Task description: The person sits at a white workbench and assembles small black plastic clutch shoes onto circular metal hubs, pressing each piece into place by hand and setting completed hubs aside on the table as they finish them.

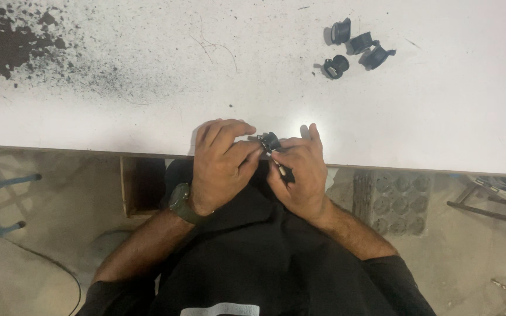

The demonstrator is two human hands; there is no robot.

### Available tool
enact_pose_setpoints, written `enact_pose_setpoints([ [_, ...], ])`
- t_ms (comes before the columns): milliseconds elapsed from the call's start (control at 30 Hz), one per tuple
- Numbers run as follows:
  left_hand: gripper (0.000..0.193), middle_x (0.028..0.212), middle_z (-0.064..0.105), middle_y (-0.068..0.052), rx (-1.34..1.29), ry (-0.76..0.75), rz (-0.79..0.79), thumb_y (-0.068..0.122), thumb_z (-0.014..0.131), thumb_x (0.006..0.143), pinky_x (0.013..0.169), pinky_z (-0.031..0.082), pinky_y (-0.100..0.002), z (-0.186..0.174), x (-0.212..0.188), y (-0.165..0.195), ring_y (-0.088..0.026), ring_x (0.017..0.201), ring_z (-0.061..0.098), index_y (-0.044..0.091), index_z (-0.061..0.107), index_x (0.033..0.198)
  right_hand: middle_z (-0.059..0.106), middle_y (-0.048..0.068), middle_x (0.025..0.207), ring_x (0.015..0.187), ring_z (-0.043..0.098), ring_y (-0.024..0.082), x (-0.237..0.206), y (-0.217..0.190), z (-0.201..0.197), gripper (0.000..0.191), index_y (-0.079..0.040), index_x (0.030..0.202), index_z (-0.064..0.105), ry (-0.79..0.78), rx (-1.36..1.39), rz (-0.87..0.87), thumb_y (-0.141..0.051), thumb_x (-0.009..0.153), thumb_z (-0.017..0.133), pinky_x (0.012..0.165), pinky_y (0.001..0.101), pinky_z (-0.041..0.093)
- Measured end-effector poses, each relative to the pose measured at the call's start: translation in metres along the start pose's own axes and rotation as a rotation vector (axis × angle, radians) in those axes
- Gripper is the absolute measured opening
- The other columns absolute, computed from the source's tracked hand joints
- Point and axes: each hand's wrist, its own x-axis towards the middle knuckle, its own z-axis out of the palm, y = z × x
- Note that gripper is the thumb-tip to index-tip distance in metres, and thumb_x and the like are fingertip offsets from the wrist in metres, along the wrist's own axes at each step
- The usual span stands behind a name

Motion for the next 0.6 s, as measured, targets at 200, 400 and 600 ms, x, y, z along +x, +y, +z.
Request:
enact_pose_setpoints([
  [200, 0.013, 0.115, 0.069, 0.0, -0.005, 0.011, -0.021, 0.01, 0.079, 0.086, 0.114, 0.037, -0.05, -0.005, -0.002, 0.002, -0.021, 0.122, 0.061, 0.012, 0.071, 0.096, 0.064, 0.009, 0.094, 0.119, 0.068, 0.031, -0.01, 0.001, 0.004, 0.037, -0.007, 0.112, 0.058, 0.039, 0.019, -0.125, 0.009, 0.084, 0.077, 0.126, 0.0635, 0.023],
  [400, 0.015, 0.114, 0.068, -0.002, -0.032, 0.008, -0.016, 0.011, 0.078, 0.086, 0.115, 0.036, -0.05, -0.008, -0.004, -0.002, -0.022, 0.122, 0.061, 0.011, 0.071, 0.1, 0.066, 0.007, 0.094, 0.119, 0.069, 0.03, -0.008, -0.002, 0.011, 0.039, -0.007, 0.113, 0.058, 0.023, -0.038, -0.148, 0.013, 0.085, 0.076, 0.127, 0.0609, 0.027],
  [600, 0.015, 0.114, 0.069, -0.002, -0.07, -0.018, -0.023, 0.008, 0.077, 0.086, 0.115, 0.036, -0.051, -0.007, -0.007, -0.005, -0.022, 0.121, 0.062, 0.01, 0.07, 0.099, 0.069, 0.008, 0.099, 0.116, 0.07, 0.026, 0.0, -0.009, 0.011, 0.037, -0.008, 0.112, 0.062, 0.017, -0.112, -0.111, 0.011, 0.086, 0.078, 0.126, 0.0553, 0.032],
])
